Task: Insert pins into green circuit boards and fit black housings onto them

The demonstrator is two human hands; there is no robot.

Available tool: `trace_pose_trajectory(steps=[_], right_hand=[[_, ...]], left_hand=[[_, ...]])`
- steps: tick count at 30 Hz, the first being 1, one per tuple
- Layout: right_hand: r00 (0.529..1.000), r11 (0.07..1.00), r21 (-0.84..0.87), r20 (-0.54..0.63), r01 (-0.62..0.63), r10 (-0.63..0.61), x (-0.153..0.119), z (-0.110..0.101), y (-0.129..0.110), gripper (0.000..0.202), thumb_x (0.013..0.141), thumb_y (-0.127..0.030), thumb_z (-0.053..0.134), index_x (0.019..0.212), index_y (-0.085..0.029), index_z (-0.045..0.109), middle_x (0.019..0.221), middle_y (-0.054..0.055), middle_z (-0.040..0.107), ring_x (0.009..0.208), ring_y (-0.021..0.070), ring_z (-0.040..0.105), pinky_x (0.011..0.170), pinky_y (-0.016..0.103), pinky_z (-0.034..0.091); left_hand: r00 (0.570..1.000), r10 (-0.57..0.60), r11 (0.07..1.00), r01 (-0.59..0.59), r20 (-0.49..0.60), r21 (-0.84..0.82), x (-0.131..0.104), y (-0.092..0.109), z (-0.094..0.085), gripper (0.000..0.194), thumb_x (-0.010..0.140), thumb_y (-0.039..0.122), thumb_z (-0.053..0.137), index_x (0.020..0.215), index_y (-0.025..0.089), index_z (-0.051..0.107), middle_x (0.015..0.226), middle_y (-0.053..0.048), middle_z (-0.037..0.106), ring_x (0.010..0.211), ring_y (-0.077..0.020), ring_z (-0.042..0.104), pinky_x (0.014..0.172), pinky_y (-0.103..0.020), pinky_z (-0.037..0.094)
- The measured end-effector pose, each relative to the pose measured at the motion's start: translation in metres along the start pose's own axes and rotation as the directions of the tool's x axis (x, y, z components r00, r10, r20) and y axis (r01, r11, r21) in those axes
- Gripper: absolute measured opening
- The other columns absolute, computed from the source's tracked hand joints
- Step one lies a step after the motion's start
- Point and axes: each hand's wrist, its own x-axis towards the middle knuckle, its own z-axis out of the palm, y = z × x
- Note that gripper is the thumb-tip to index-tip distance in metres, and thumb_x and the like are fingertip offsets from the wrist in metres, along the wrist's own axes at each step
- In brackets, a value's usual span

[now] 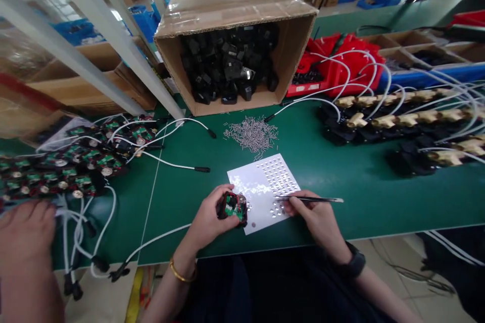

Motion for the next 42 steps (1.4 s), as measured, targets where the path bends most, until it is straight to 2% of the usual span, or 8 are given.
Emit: trace_pose_trajectory(steps=[3, 9, 20, 23, 27, 34, 38, 42], right_hand=[[0.999, 0.994, -0.105, 0.001, 0.042, -0.042, -0.001, 0.001, 0.006, 0.025, 0.076, -0.041, 0.065, 0.080, -0.016, 0.061, 0.065, 0.005, 0.067, 0.057, 0.0170, 0.061, 0.056, 0.029, 0.050], [0.996, 0.988, -0.147, -0.066, 0.042, -0.053, 0.000, 0.000, 0.014, 0.024, 0.080, -0.041, 0.061, 0.080, -0.017, 0.061, 0.069, 0.006, 0.068, 0.061, 0.0197, 0.063, 0.060, 0.033, 0.050], [0.997, 0.990, -0.134, 0.070, 0.042, -0.033, 0.002, -0.005, -0.004, 0.024, 0.079, -0.041, 0.062, 0.076, -0.017, 0.060, 0.066, 0.005, 0.066, 0.061, 0.0191, 0.063, 0.060, 0.031, 0.050], [0.997, 0.987, -0.156, 0.075, 0.036, -0.024, 0.002, -0.005, -0.004, 0.023, 0.080, -0.041, 0.062, 0.080, -0.018, 0.059, 0.069, 0.004, 0.066, 0.063, 0.0187, 0.063, 0.060, 0.030, 0.050], [1.000, 0.998, -0.061, 0.027, 0.008, -0.006, -0.001, -0.004, -0.001, 0.025, 0.075, -0.040, 0.068, 0.080, -0.018, 0.058, 0.069, 0.004, 0.067, 0.064, 0.0185, 0.065, 0.059, 0.029, 0.051], [0.984, 0.920, 0.367, -0.055, -0.137, 0.169, 0.007, -0.012, -0.014, 0.028, 0.064, -0.036, 0.078, 0.078, -0.017, 0.062, 0.081, 0.010, 0.071, 0.078, 0.0242, 0.068, 0.067, 0.033, 0.057], [0.986, 0.841, 0.515, 0.076, -0.165, 0.147, 0.027, 0.007, -0.041, 0.022, 0.067, -0.033, 0.076, 0.075, -0.020, 0.061, 0.082, 0.006, 0.072, 0.082, 0.0202, 0.068, 0.078, 0.032, 0.055], [0.975, 0.822, 0.531, 0.188, -0.204, 0.120, 0.038, 0.040, -0.057, 0.021, 0.066, -0.033, 0.077, 0.071, -0.020, 0.062, 0.074, 0.004, 0.071, 0.079, 0.0179, 0.067, 0.083, 0.031, 0.052]], left_hand=[[0.996, -0.083, 0.995, 0.085, 0.032, -0.044, 0.009, -0.005, 0.004, 0.051, 0.071, 0.031, 0.063, 0.118, 0.018, 0.048, 0.099, -0.005, 0.062, 0.088, -0.0206, 0.059, 0.077, -0.030, 0.046], [0.997, -0.075, 0.994, 0.077, 0.030, -0.073, 0.012, -0.011, 0.003, 0.054, 0.071, 0.036, 0.066, 0.118, 0.017, 0.048, 0.101, -0.006, 0.063, 0.087, -0.0199, 0.059, 0.077, -0.029, 0.045], [0.998, -0.054, 0.985, 0.057, 0.024, -0.166, 0.014, -0.015, 0.006, 0.053, 0.071, 0.037, 0.064, 0.118, 0.016, 0.048, 0.104, -0.009, 0.062, 0.092, -0.0231, 0.060, 0.080, -0.033, 0.046], [0.999, 0.007, 0.992, -0.013, -0.050, -0.126, 0.012, -0.014, 0.006, 0.053, 0.069, 0.042, 0.067, 0.112, 0.016, 0.051, 0.118, -0.012, 0.055, 0.101, -0.0261, 0.057, 0.087, -0.036, 0.045], [0.942, 0.153, 0.988, -0.136, -0.299, 0.078, 0.014, -0.007, 0.006, 0.064, 0.054, 0.041, 0.079, 0.109, 0.020, 0.053, 0.139, -0.012, 0.032, 0.125, -0.0328, 0.037, 0.100, -0.043, 0.036], [0.904, 0.189, 0.973, -0.226, -0.383, -0.052, 0.037, -0.005, 0.027, 0.072, 0.060, 0.022, 0.078, 0.121, 0.023, 0.041, 0.126, -0.008, 0.047, 0.119, -0.0262, 0.046, 0.105, -0.042, 0.033], [0.890, 0.145, 0.976, -0.202, -0.433, -0.087, 0.044, -0.011, 0.044, 0.073, 0.057, 0.020, 0.079, 0.121, 0.021, 0.043, 0.125, -0.008, 0.049, 0.117, -0.0266, 0.047, 0.103, -0.041, 0.035], [0.875, 0.116, 0.979, -0.180, -0.470, -0.093, 0.043, -0.010, 0.052, 0.073, 0.056, 0.019, 0.079, 0.120, 0.021, 0.045, 0.124, -0.009, 0.051, 0.117, -0.0270, 0.047, 0.103, -0.041, 0.035]])
